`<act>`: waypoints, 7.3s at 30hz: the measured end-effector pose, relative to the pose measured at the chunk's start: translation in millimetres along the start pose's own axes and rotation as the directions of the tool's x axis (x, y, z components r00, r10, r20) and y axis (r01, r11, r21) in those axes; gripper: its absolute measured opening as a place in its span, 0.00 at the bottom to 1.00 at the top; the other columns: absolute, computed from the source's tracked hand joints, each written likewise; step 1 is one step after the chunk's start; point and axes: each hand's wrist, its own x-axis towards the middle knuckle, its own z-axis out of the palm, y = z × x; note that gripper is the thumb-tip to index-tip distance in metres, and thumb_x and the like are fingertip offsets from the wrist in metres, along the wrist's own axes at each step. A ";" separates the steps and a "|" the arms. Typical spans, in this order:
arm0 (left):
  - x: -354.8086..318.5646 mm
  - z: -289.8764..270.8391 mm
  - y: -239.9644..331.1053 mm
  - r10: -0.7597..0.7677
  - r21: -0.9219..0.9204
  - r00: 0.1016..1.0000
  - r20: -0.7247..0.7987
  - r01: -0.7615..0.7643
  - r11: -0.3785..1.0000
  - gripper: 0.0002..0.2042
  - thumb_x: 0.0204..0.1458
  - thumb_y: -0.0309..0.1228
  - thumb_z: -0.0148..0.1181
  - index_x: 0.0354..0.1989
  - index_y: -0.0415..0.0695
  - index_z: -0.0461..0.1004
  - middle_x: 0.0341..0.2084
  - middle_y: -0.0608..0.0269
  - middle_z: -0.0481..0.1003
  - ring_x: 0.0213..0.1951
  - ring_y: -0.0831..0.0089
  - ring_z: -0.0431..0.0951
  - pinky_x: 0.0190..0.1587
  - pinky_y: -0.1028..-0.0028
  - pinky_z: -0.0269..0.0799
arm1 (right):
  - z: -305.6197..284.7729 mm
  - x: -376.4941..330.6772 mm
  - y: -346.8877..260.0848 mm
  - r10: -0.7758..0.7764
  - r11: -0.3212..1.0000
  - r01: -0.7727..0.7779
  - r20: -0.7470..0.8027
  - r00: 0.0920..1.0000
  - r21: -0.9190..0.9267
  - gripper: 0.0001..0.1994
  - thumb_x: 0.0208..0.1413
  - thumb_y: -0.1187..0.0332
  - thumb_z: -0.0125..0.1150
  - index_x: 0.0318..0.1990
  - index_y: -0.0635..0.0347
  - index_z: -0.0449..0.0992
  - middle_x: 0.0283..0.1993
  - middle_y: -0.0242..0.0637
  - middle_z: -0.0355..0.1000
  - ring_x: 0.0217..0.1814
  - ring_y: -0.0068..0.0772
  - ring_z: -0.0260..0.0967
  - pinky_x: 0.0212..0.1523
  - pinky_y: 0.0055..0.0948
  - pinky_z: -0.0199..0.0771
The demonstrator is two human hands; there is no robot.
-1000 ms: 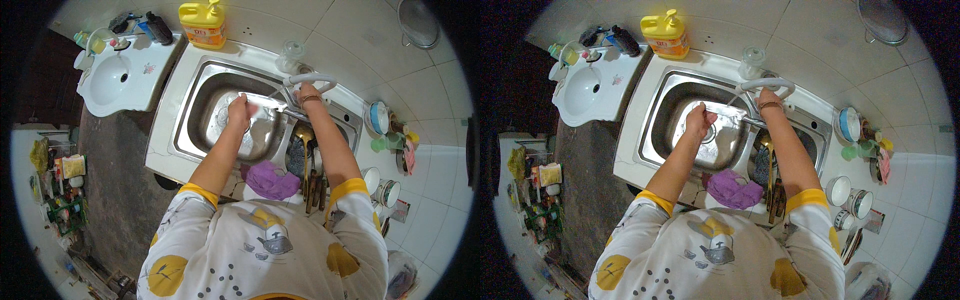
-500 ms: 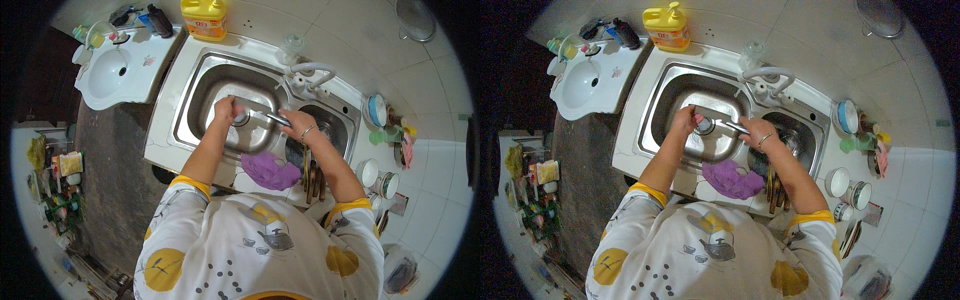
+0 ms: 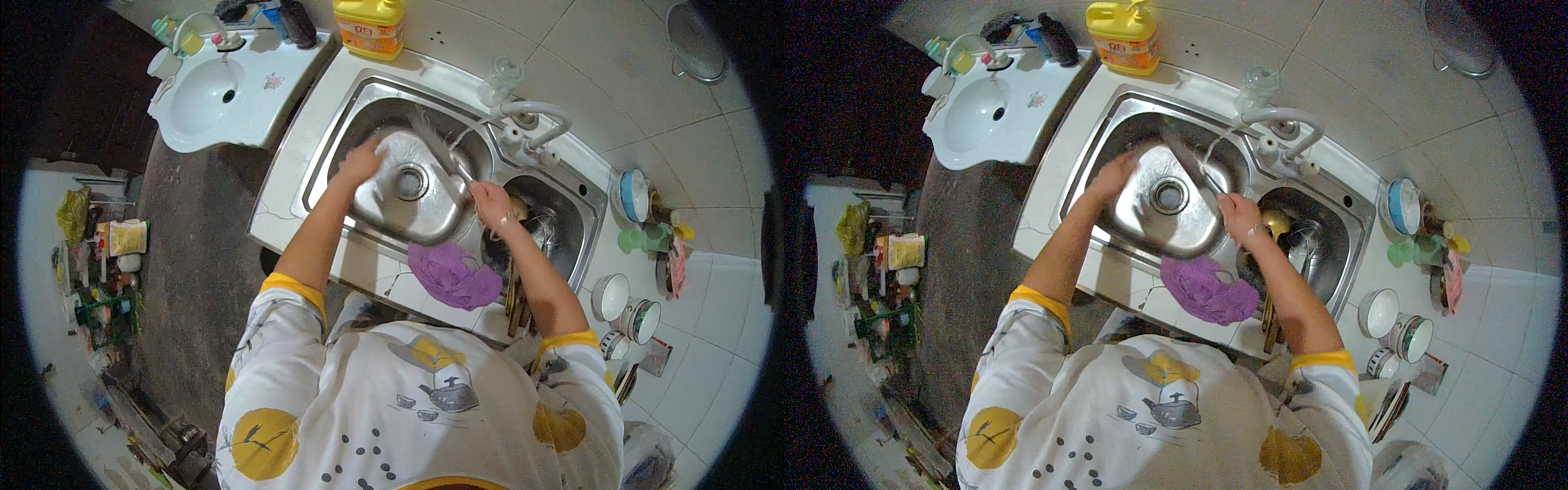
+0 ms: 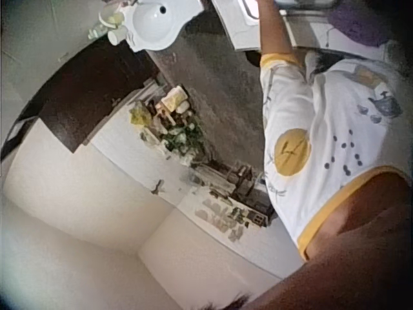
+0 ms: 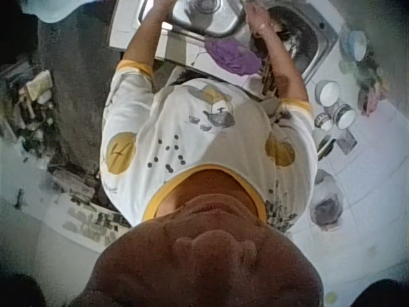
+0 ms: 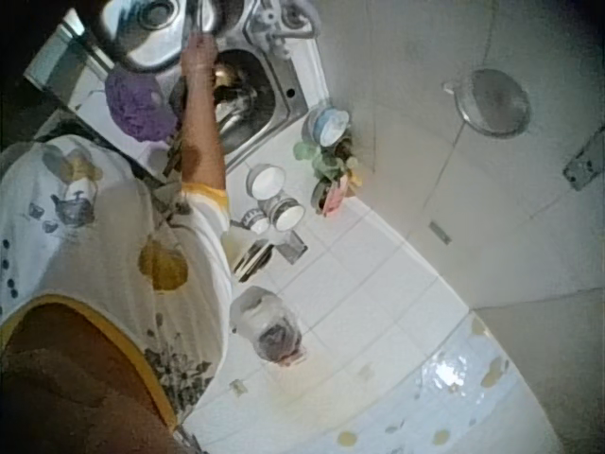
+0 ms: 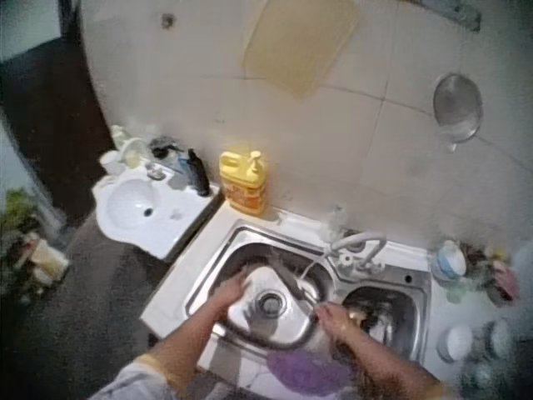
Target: The person scrubs a knife with a steel wool pad in a kitchen sink, rinses it, and places it in a drying rack. They then retrieve several beige cloths from a wall line, place them in a metal bowl in the sink, and wash them by hand under running water.
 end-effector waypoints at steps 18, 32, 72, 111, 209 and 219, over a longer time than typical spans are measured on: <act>-113.1 -55.7 2.9 0.029 -0.544 0.965 -0.263 -0.172 0.821 0.25 0.49 0.53 0.53 0.23 0.38 0.72 0.19 0.56 0.73 0.22 0.66 0.72 0.27 0.69 0.67 | 38.2 -86.3 -133.5 -0.337 0.860 0.287 -0.048 0.940 -0.423 0.19 0.55 0.51 0.51 0.35 0.60 0.72 0.26 0.50 0.70 0.30 0.53 0.69 0.32 0.43 0.67; -566.5 -168.7 -310.8 -0.617 -0.656 0.421 -0.665 -0.724 0.214 0.10 0.54 0.34 0.55 0.27 0.43 0.65 0.21 0.60 0.73 0.22 0.77 0.73 0.22 0.80 0.68 | 301.4 -200.3 -365.4 -0.686 0.716 0.562 0.568 0.455 0.415 0.29 0.47 0.67 0.63 0.59 0.54 0.61 0.51 0.41 0.68 0.53 0.36 0.65 0.54 0.33 0.63; -1093.1 96.8 -613.5 -0.897 0.386 -0.441 0.021 -0.824 0.414 0.10 0.53 0.35 0.54 0.36 0.42 0.68 0.26 0.60 0.71 0.26 0.72 0.71 0.23 0.77 0.65 | 968.3 -864.7 -504.3 -0.096 0.728 0.222 0.417 -0.904 0.649 0.10 0.54 0.69 0.57 0.42 0.61 0.71 0.24 0.31 0.68 0.21 0.18 0.65 0.22 0.19 0.67; -1807.6 -151.9 -1046.6 -0.313 -0.824 -0.925 -0.215 0.000 0.567 0.15 0.52 0.39 0.55 0.38 0.37 0.73 0.33 0.58 0.76 0.37 0.67 0.75 0.39 0.72 0.69 | 1519.0 -1461.7 -785.7 -0.560 0.712 -0.154 0.422 -0.713 0.686 0.09 0.55 0.67 0.56 0.36 0.65 0.72 0.24 0.37 0.72 0.20 0.22 0.67 0.23 0.21 0.70; -1940.2 -217.3 -1187.0 -0.023 -0.877 -0.987 0.161 -0.154 0.456 0.10 0.54 0.24 0.51 0.44 0.38 0.70 0.37 0.61 0.70 0.39 0.73 0.71 0.43 0.76 0.66 | 1700.0 -1712.7 -799.8 0.003 0.485 0.005 0.004 -1.000 0.874 0.26 0.49 0.63 0.59 0.56 0.57 0.61 0.31 0.44 0.72 0.30 0.35 0.71 0.30 0.30 0.70; -1950.7 -250.9 -1098.0 -0.088 -0.748 -0.989 0.116 -0.146 0.647 0.13 0.56 0.26 0.49 0.49 0.39 0.68 0.43 0.61 0.71 0.46 0.73 0.71 0.50 0.74 0.64 | 1648.2 -1674.2 -834.4 0.448 0.647 -0.005 -0.386 -0.807 0.762 0.13 0.51 0.69 0.57 0.45 0.61 0.72 0.34 0.35 0.73 0.35 0.22 0.70 0.35 0.21 0.69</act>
